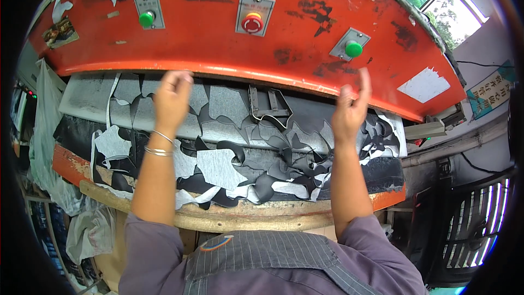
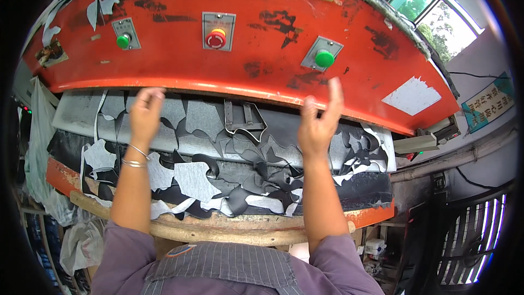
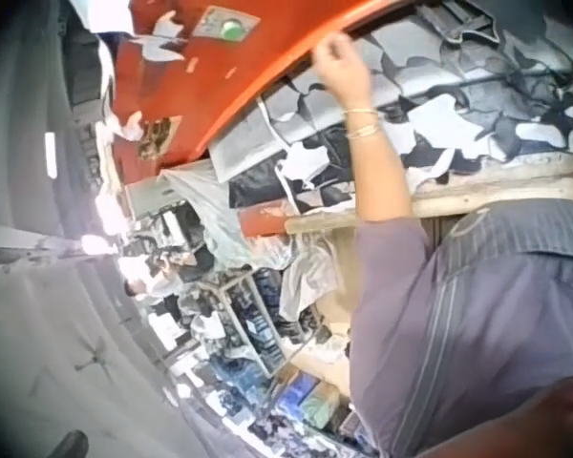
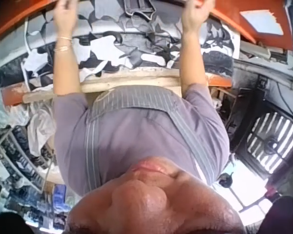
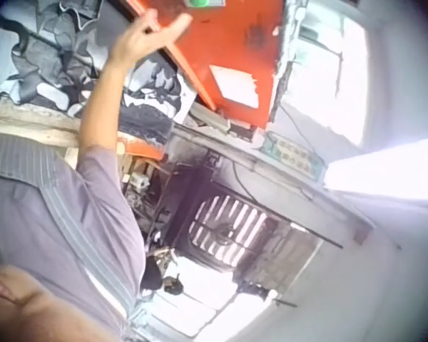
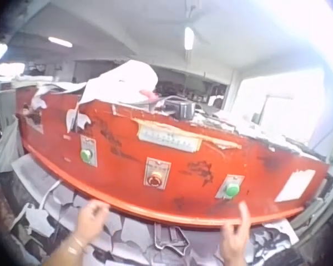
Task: Cutting shoe component shapes from a material sheet using a die-cutting press machine.
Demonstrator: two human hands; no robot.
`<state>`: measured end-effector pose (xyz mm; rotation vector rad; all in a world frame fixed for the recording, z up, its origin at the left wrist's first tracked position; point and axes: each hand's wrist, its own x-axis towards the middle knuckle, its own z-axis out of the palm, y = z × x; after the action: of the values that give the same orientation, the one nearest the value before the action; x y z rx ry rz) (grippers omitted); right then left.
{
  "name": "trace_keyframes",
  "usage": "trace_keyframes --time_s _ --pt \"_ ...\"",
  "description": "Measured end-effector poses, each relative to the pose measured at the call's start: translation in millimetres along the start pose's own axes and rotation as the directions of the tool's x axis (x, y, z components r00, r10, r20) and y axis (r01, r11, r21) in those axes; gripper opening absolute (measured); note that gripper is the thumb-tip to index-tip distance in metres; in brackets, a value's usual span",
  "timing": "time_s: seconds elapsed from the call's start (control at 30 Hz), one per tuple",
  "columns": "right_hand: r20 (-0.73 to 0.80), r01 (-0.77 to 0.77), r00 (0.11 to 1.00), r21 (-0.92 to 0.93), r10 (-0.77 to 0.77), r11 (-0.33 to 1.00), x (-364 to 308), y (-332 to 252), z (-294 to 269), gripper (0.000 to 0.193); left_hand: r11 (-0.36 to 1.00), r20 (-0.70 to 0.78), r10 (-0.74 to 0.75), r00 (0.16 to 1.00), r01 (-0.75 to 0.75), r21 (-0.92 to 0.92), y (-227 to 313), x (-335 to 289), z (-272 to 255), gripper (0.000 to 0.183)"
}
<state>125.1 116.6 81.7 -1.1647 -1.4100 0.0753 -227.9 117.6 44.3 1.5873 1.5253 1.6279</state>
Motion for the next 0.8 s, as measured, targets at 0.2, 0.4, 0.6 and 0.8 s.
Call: trace_keyframes --time_s 0.2,0.4,0.6,0.8 --pt "-0.378 0.38 0.745 -0.435 -0.549 0.816 81.8 -51.8 2.2 0.057 0.743 -0.337 0.636 0.694 -0.435 0.508 53.6 51.4 -83.5 0.031" --pt "-0.35 0.485 0.72 -0.364 -0.6 0.795 51.3 -78.8 -4.1 0.049 0.921 0.03 0.265 0.964 -0.262 0.29 74.0 3.3 -112.4 0.031" --pt "0.849 0.275 0.496 0.047 -0.183 0.96 -164.2 -115.0 -56.4 0.062 0.974 0.672 -0.087 0.736 -0.08 0.214 85.7 -188.2 -70.7 0.023" --pt "0.904 0.354 0.427 -0.15 -0.017 0.923 -224.8 -122.6 -70.9 0.05 0.899 0.563 0.01 0.826 -0.255 0.357 93.4 -249.8 -35.9 0.031"
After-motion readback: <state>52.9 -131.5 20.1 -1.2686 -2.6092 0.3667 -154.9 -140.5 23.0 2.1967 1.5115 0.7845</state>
